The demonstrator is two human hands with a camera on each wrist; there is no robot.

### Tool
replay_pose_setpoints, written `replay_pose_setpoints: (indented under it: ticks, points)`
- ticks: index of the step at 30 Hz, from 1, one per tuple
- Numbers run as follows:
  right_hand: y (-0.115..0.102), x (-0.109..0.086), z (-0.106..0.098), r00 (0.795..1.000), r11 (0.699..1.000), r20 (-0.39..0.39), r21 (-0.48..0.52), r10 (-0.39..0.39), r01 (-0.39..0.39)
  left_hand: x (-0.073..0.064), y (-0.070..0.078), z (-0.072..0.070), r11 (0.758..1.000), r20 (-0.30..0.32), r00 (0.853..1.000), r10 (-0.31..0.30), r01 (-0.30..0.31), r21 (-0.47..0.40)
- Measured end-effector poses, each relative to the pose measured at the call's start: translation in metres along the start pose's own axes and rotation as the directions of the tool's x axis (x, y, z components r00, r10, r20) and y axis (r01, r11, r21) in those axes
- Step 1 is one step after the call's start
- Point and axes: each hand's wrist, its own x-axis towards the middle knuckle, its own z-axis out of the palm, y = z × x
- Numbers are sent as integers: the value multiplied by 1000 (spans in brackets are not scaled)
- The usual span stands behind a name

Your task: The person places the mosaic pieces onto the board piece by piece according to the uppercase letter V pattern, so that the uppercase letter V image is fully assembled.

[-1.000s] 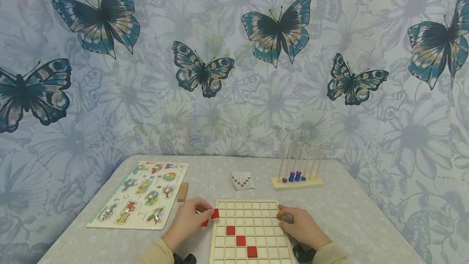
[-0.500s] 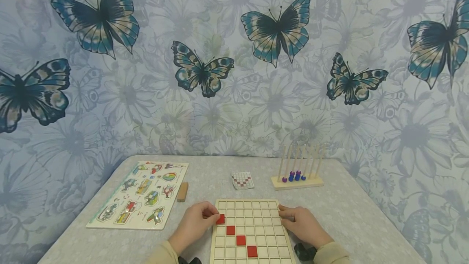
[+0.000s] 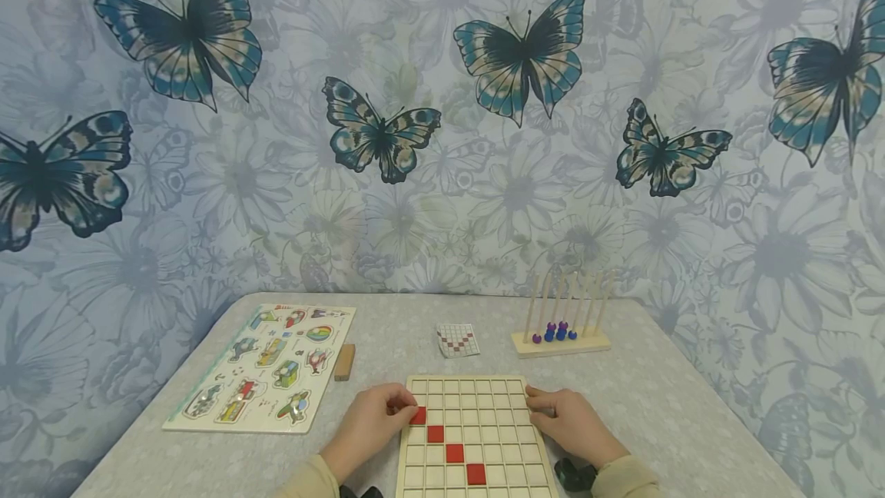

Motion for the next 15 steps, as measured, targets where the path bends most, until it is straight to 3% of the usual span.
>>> replay_pose_setpoints:
  ticks: [5,11,15]
  points:
    - [0,0,1,1000,1000,-3,-1,8,-8,-1,1,0,998,8,1000,4,-5,61]
    - [4,2,2,1000,1000,2,-1,-13,13,-2,3,-2,998,19,1000,19,-20,66]
    - [3,1,2,1000,1000,0,-1,-16,16,-1,3,-5,999,5,1000,-19,19,51]
